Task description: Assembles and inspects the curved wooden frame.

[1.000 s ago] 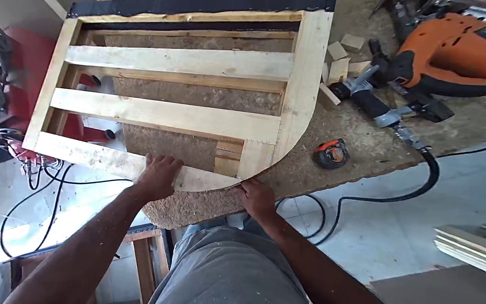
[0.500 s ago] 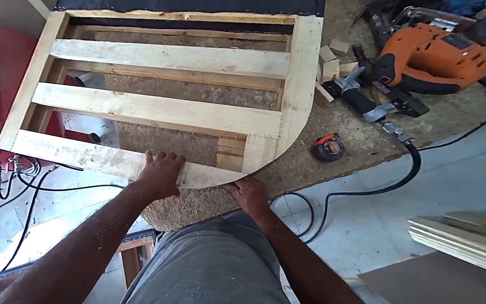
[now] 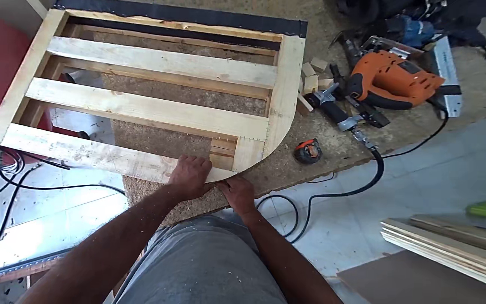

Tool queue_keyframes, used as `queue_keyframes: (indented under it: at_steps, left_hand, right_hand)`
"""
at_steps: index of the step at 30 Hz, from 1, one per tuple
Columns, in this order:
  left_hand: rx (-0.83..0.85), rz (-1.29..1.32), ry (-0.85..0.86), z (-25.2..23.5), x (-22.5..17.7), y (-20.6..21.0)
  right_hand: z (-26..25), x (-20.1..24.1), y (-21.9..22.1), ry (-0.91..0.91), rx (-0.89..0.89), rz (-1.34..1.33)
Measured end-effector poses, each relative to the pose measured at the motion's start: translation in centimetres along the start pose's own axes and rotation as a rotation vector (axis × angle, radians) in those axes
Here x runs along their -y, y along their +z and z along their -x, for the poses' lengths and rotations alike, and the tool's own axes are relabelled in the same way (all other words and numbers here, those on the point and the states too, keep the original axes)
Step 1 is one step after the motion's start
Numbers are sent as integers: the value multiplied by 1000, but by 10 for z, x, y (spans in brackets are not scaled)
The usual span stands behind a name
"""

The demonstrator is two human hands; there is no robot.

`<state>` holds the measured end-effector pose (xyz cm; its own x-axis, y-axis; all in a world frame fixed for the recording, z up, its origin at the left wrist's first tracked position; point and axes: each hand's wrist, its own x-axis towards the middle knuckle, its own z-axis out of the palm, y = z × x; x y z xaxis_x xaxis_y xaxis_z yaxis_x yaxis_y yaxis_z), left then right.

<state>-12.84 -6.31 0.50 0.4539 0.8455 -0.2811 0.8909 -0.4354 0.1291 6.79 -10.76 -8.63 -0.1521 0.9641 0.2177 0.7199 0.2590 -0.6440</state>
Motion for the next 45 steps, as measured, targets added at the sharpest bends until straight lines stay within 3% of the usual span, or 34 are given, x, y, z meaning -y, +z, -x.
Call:
queue_keyframes:
  at_steps: [14, 24, 33, 36, 40, 42, 43, 45]
  left_hand:
    - [-59, -71, 48, 3, -2, 2]
    - [41, -163, 36, 5, -11, -4]
    - [33, -69, 71, 4, -1, -1]
    - [-100, -72, 38, 10, -6, 8]
    - [-480, 67, 24, 48, -25, 39]
    - [-538, 121, 30, 70, -32, 53]
    - [-489, 168, 17, 79, -33, 57]
    - [-231, 332, -115, 88, -34, 55]
  right_hand:
    - [-6, -10, -8, -80, 117, 4]
    - [-4, -10, -3, -75, 73, 21]
    - [-8, -14, -8, -69, 133, -26]
    - [-8, -14, -8, -54, 138, -72]
    - [-9, -16, -10, -71, 147, -96]
    - [-9, -15, -10, -72, 137, -60]
    - [-8, -14, -9, -67, 131, -53]
    - [-6, -15, -6, -86, 97, -42]
